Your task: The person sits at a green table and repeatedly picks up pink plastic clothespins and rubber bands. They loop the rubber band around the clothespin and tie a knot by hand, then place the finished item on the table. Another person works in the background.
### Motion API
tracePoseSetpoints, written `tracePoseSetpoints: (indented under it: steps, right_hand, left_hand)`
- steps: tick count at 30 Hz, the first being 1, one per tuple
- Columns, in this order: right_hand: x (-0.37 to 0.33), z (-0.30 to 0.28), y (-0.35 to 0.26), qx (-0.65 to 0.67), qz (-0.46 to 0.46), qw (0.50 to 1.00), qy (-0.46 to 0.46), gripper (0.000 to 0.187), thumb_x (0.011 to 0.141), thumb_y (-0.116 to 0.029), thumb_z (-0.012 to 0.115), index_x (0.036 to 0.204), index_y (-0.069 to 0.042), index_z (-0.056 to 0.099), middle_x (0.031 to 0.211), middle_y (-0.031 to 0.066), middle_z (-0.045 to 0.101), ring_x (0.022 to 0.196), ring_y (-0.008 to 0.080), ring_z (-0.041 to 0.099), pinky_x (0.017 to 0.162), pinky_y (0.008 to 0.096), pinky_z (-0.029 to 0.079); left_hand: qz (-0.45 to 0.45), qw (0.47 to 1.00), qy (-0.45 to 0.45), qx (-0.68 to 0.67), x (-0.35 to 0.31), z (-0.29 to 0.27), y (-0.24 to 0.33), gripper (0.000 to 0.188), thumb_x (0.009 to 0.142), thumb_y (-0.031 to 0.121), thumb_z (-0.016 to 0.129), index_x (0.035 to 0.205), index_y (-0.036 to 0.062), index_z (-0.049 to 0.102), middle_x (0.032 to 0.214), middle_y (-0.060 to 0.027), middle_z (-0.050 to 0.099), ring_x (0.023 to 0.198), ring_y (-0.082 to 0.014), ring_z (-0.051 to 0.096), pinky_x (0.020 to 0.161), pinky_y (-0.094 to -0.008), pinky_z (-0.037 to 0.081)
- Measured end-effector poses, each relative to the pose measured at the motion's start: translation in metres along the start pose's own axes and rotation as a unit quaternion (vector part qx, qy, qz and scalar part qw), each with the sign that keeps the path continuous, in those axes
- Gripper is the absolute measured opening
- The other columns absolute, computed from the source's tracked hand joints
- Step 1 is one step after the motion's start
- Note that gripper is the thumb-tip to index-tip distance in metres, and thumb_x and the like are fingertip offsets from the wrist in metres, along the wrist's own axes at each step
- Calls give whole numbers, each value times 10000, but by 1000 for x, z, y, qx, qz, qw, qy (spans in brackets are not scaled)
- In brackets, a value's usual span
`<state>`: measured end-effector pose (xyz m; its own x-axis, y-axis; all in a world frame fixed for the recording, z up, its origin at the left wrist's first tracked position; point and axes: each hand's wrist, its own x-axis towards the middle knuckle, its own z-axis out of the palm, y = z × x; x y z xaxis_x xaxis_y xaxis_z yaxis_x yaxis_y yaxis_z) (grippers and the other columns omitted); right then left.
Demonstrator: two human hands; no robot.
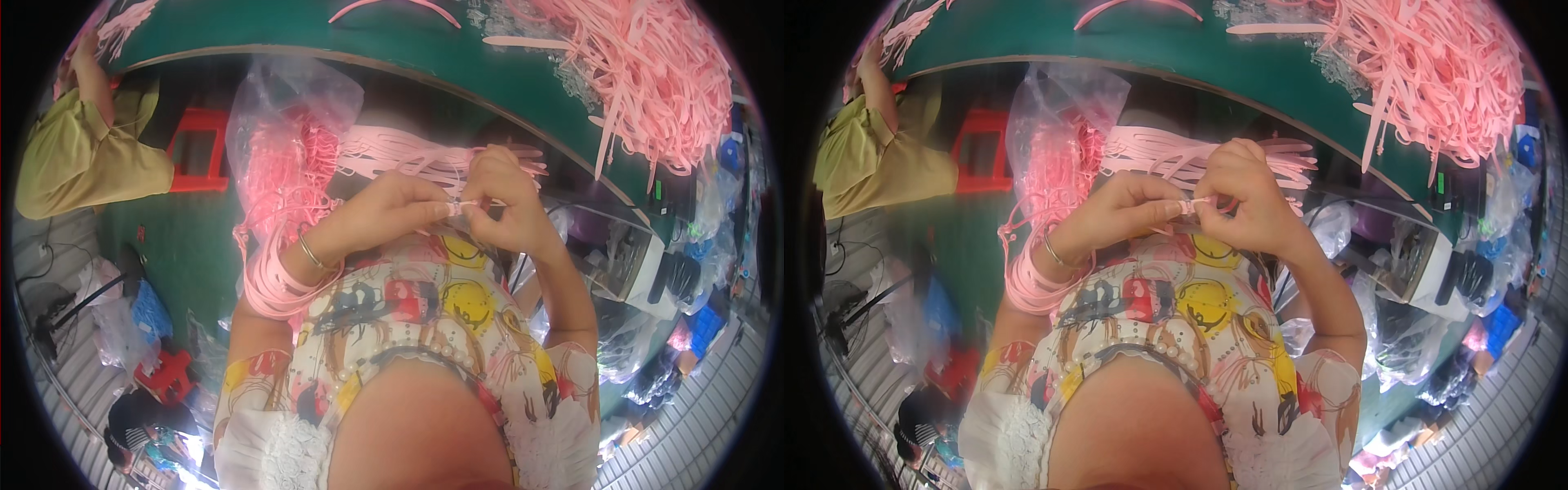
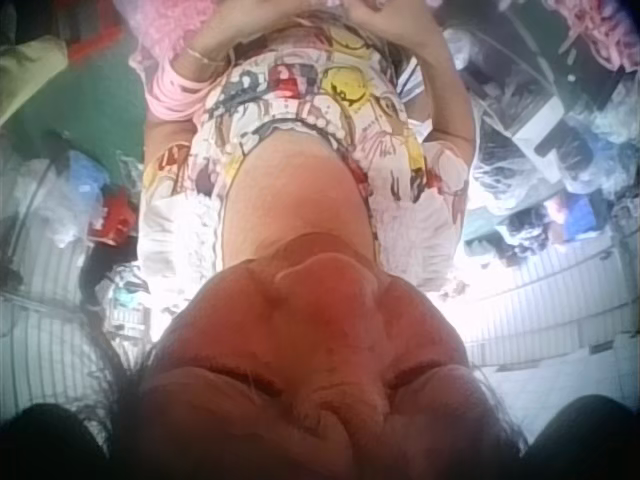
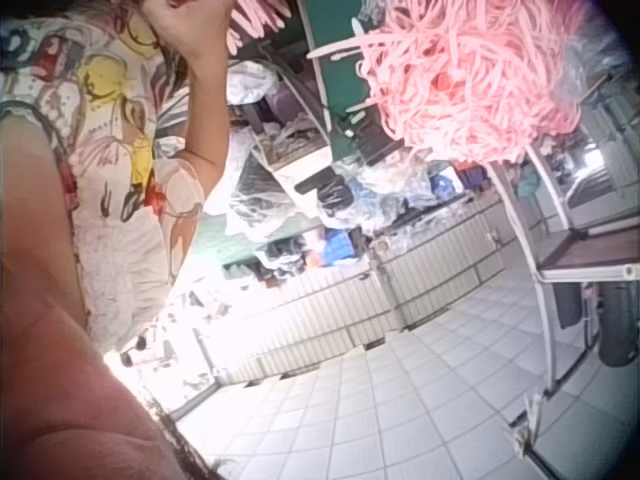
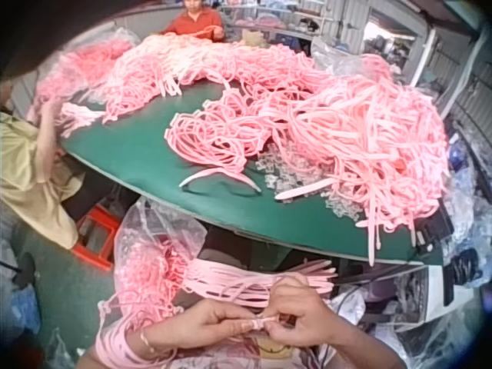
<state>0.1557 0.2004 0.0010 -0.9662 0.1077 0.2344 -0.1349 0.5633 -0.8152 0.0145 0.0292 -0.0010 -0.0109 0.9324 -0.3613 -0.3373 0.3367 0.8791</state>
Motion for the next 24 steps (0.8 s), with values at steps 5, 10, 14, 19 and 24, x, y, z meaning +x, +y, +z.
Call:
tracePoseSetpoints:
  steps: [5,10,14,19,24]
  right_hand:
    - [10,3,-13,-48,-19,998,35,202,661,-141,738,838,-88,656,760,37,585,776,228,538,789,362,379]
    - [4,6,-6,-4,-33,999,12,236,692,-144,740,912,-87,677,787,42,617,744,224,564,742,343,411]
    - [4,10,-4,64,-15,997,34,244,691,-124,739,925,-80,684,808,43,646,714,205,574,693,322,427]
    - [0,10,-7,49,91,994,32,224,704,-105,731,922,-74,689,826,59,667,711,190,584,653,302,443]
    - [1,15,-7,46,78,993,78,188,729,-88,714,913,-60,684,851,76,676,749,193,598,630,299,452]
  left_hand:
    - [-14,995,73,-71,0,8,-4,257,937,194,569,1008,-39,651,836,-33,639,752,-64,554,653,-217,455]
    - [-20,998,27,-53,-4,0,-3,243,940,193,571,1005,-26,652,831,-8,627,743,-37,542,633,-191,441]
    - [7,993,43,-110,-5,1,-5,230,933,176,575,991,-33,651,797,1,611,713,-47,543,620,-210,442]
    - [119,977,155,89,-6,14,2,201,919,151,582,963,-32,656,774,-27,616,680,-55,547,577,-239,440]
    - [211,903,219,304,-3,12,-4,173,912,135,584,926,-25,650,754,-13,595,682,-65,550,577,-237,438]
